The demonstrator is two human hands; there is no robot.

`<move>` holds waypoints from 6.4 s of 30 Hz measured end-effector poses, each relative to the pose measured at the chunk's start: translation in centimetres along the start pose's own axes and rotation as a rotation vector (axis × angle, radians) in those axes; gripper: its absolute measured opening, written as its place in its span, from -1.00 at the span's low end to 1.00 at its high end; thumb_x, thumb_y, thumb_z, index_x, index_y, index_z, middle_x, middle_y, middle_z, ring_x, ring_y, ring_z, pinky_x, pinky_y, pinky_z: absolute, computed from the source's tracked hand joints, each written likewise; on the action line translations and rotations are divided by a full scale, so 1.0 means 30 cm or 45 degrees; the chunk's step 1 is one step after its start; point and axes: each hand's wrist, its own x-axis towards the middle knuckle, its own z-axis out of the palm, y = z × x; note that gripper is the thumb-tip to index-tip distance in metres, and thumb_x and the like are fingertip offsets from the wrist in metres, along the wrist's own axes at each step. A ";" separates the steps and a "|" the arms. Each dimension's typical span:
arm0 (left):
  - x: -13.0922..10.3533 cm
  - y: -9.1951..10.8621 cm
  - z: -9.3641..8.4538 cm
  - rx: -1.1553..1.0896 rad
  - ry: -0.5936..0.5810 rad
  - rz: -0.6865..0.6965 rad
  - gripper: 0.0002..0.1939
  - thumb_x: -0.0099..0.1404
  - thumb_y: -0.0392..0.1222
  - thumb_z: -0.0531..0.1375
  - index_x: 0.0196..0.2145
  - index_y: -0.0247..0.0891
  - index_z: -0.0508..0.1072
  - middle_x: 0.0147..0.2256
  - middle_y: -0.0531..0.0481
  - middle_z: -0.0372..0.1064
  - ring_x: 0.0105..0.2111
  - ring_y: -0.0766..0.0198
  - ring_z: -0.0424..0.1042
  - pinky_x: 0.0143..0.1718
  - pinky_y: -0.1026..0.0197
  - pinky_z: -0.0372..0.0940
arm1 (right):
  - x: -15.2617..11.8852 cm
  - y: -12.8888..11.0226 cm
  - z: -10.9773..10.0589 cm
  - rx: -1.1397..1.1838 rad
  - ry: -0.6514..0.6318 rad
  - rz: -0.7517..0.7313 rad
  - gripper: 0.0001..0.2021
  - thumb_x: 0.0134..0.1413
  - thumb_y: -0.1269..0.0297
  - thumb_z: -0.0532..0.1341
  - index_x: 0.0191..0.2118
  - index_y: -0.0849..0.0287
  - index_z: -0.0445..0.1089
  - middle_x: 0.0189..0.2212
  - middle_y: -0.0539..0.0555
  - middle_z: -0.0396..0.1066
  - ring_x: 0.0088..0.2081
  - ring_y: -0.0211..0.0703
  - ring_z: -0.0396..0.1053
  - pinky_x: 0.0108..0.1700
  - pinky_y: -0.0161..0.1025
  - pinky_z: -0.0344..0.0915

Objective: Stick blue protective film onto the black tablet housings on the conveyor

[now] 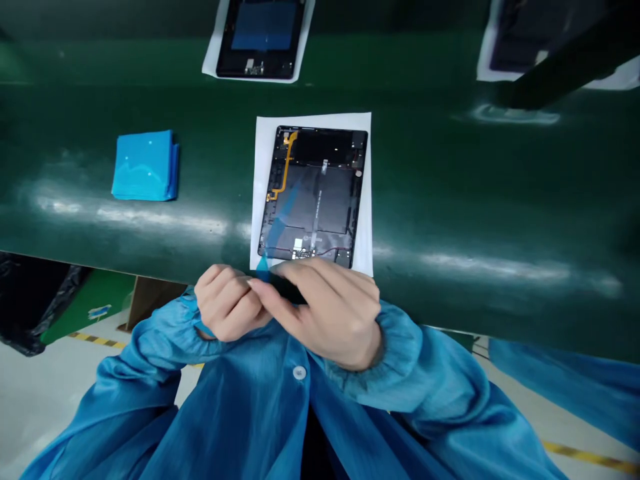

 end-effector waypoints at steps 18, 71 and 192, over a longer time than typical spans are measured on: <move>0.195 -0.086 -0.178 0.028 -0.101 0.374 -0.90 0.38 -0.27 0.25 -0.14 -0.19 0.50 -0.32 0.03 0.53 -0.38 0.27 0.47 -0.31 0.11 0.32 | 0.031 0.184 -0.149 0.002 -0.263 -0.468 -0.85 0.24 0.39 0.31 -0.15 0.01 0.59 -0.27 0.00 0.64 -0.36 -0.20 0.55 -0.42 -0.26 0.38; 0.277 -0.354 0.121 -0.227 -0.640 0.275 -0.82 0.47 -0.17 0.12 -0.25 -0.19 0.50 -0.41 0.04 0.49 -0.42 0.27 0.41 -0.38 0.17 0.18 | 0.089 0.560 -0.089 0.175 -0.114 0.906 -0.80 -0.15 0.17 0.56 -0.43 0.11 0.60 -0.54 -0.02 0.54 -0.57 -0.29 0.38 -0.54 -0.31 0.32; 0.313 -0.491 0.126 0.072 -1.022 -0.195 0.34 0.09 0.71 0.04 0.50 -0.34 -0.14 0.51 -0.33 -0.36 0.51 -0.23 -0.29 0.47 -0.32 -0.32 | 0.182 0.467 0.089 -0.677 -0.766 -0.160 -0.24 0.39 -0.23 -0.07 0.34 0.35 0.29 -0.05 0.35 0.46 -0.16 0.09 0.36 -0.21 -0.10 0.08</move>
